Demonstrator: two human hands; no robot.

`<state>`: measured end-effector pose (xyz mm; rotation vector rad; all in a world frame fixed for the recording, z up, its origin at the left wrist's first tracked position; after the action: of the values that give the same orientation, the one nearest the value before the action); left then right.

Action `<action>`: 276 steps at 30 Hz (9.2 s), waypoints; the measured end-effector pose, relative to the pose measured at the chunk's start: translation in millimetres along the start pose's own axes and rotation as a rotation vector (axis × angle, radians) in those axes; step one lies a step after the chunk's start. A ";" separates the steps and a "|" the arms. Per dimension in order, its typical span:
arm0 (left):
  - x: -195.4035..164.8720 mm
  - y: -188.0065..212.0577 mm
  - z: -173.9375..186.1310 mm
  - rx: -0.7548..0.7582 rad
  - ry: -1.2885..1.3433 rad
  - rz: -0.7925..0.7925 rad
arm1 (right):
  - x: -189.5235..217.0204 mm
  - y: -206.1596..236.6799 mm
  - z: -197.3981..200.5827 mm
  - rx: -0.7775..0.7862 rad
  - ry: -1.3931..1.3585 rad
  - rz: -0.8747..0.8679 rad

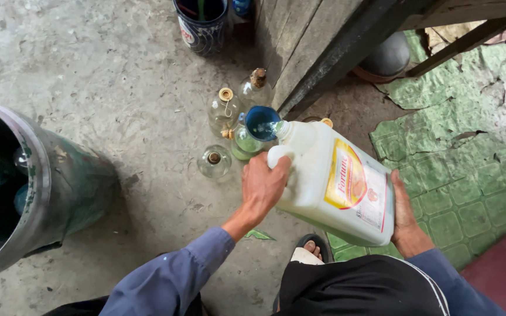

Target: The person carries a metal basin of plastic bottles outside, sets it down, and arranges empty glass bottles on the ground. The person places a blue funnel in a bottle's mouth and pours liquid from a large plastic jug through the funnel to fill the glass bottles one at a time.

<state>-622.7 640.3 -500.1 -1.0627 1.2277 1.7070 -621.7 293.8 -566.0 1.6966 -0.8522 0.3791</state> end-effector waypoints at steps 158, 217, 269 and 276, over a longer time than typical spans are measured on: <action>4.9 7.3 6.5 -0.067 0.151 0.024 | 14.5 4.8 -14.7 -0.026 0.079 0.025; 7.2 5.9 7.7 -0.078 0.140 -0.005 | 14.0 6.1 -18.8 -0.034 0.118 0.021; 11.0 4.3 9.8 -0.085 0.139 0.006 | 9.8 5.3 -22.8 -0.016 0.108 0.041; 10.6 5.1 10.1 -0.084 0.142 0.012 | 10.4 5.6 -23.6 -0.030 0.133 0.047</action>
<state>-633.1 650.0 -506.4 -1.2475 1.2612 1.7299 -614.4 311.8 -548.2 1.6074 -0.7971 0.5026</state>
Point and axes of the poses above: each hand's wrist, its own y-axis away from the middle knuckle, its own z-axis out of the back of the hand, x = y × z, the point moved 7 cm from there along -y, towards the middle knuckle, and after that the axes turned 6 degrees about -z, right-handed, at the moved point
